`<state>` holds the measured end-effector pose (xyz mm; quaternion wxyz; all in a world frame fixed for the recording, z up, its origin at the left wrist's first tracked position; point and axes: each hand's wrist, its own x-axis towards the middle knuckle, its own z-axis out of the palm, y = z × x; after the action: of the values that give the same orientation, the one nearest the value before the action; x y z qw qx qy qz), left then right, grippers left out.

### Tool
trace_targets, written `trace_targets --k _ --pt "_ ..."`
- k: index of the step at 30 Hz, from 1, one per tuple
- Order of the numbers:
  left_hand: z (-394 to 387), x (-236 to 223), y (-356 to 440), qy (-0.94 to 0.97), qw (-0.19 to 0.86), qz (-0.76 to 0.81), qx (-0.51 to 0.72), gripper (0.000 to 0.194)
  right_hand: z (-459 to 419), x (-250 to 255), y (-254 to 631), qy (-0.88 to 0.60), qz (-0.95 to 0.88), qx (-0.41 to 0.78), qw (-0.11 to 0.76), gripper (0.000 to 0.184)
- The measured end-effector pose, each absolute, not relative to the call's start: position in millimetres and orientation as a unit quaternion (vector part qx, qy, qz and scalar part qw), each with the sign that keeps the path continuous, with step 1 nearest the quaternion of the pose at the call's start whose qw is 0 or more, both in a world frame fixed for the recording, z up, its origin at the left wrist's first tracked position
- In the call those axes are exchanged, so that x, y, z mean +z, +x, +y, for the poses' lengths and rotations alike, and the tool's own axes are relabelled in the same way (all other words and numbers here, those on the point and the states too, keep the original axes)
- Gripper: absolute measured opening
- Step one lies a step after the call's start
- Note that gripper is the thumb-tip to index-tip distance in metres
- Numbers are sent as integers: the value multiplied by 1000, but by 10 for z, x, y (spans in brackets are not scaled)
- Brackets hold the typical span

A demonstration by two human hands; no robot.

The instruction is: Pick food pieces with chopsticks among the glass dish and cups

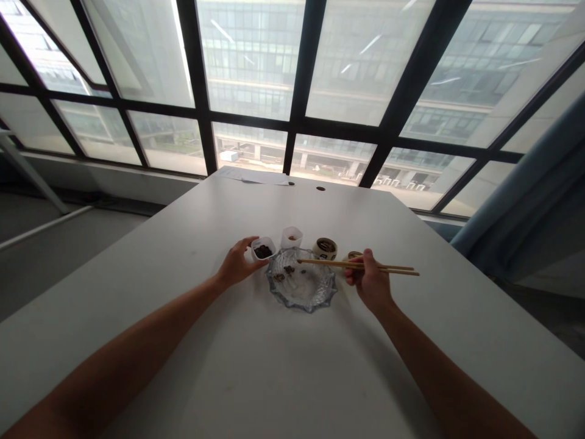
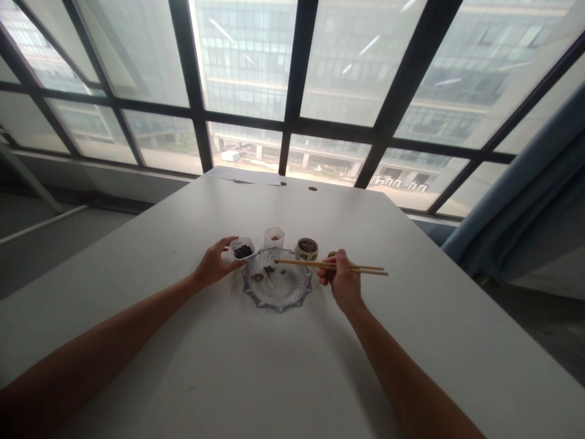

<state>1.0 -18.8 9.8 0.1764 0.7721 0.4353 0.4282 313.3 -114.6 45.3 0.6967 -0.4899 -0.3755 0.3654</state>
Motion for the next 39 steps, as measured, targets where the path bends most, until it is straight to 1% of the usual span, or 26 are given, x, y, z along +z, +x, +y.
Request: trace_targets --k 5,8,10,12,15,18,23,28,32,34,39 --pt "-169 50 10 770 169 424 445 64 -1125 454 3138 -494 -330 385 707 54" --pt "-157 42 11 765 178 424 450 63 -1186 511 3069 -491 -330 354 725 57" --pt "-149 42 11 758 194 425 455 63 -1266 577 2985 -484 -370 297 735 59" --pt "-139 42 10 744 213 431 465 64 -1354 662 2876 -473 -440 215 732 57" --pt "-129 41 8 721 235 438 483 64 -1431 809 2685 -435 -563 94 696 48" --pt "-136 52 10 714 239 436 494 64 -1393 940 2496 -390 -641 40 660 43" --pt "-175 93 14 723 238 424 491 65 -1194 995 2278 -387 -675 42 627 41" --pt "-197 107 20 734 228 403 496 64 -1031 895 2209 -426 -724 115 530 37" --pt "-202 104 28 737 218 399 500 62 -1048 837 2215 -434 -747 102 493 34" --pt "-200 102 29 737 218 402 498 62 -1105 817 2249 -434 -745 96 497 35" --pt "-156 67 20 731 215 425 489 64 -1238 729 2493 -464 -652 121 587 47"
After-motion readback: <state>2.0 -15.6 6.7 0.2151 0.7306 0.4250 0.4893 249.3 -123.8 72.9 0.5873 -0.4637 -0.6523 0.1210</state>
